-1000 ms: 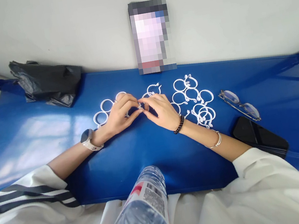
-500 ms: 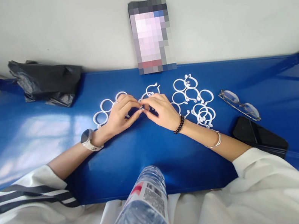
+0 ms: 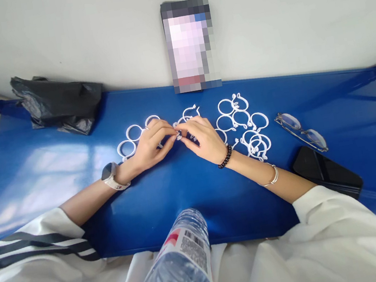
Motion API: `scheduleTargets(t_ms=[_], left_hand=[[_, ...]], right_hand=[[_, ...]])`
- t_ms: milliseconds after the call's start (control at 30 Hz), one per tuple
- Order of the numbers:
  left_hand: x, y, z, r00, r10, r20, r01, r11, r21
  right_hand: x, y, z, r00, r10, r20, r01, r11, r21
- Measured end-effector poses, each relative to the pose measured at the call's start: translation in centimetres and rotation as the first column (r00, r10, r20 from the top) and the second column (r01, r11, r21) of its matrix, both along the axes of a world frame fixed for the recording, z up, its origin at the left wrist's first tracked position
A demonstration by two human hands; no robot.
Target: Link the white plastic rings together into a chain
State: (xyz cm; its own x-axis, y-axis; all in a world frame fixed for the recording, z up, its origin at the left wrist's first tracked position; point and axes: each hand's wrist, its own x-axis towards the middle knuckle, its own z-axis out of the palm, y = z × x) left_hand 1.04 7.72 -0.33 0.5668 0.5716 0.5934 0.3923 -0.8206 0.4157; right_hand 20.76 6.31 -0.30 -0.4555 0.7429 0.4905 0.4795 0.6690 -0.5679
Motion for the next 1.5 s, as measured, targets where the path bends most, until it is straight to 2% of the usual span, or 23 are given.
scheduleTargets(t_ms=[567, 1267, 1500], left_hand=[[0.00, -0.18, 0.07, 1.000, -0.018, -0.019, 0.017, 0.998, -0.068], [-0.07, -0.19, 0.09, 0.995, -0.018, -0.096, 0.002, 0.987, -0.163], [-0.04, -0.14, 0.19, 0.994, -0.030, -0.102, 0.010, 0.983, -0.183]], right_hand=[[-0.02, 0.03, -0.07, 1.000, -0.005, -0.029, 0.006, 0.999, 0.038], [0.06, 0.10, -0.25, 0.999, -0.002, 0.049, 0.005, 0.998, -0.069], [0.09, 0.12, -0.30, 0.997, 0.003, 0.080, 0.003, 0.998, -0.067]])
